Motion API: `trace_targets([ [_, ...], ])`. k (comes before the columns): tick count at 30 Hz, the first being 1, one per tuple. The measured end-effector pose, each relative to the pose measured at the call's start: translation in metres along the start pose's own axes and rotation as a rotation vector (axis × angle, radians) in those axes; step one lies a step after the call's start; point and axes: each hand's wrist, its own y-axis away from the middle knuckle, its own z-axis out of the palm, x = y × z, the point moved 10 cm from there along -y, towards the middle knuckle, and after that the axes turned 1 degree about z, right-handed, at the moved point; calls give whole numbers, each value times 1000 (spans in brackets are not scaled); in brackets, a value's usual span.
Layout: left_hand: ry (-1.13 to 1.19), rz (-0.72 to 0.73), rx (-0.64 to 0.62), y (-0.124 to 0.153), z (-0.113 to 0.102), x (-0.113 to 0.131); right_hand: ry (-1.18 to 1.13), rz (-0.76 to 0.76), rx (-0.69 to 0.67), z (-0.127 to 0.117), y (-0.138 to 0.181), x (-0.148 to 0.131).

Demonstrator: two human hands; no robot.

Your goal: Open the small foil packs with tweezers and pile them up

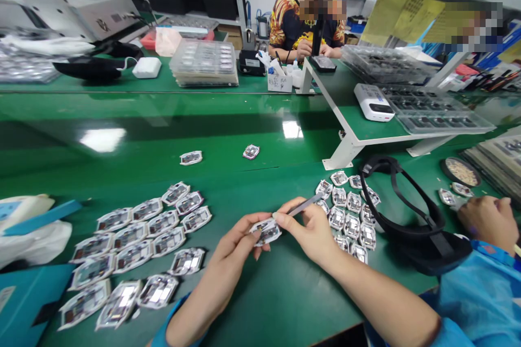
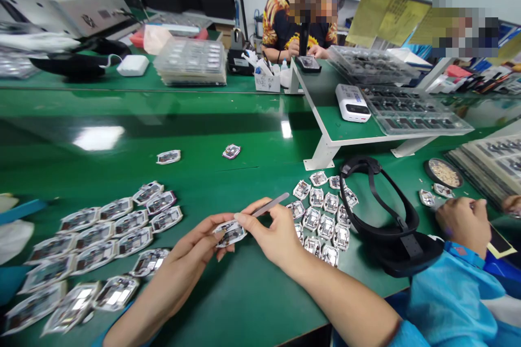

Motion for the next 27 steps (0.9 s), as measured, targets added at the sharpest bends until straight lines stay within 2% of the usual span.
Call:
trace_targets([
  [14,-65,35,-35,1,5,6,-117,30,18,1,-1,9],
  [22,-79,31,-52,1,4,5,-126,-27,-5,1,0,2],
  [27,-60,22,-47,0,3,5,-170,-9,-22,3,0,2],
])
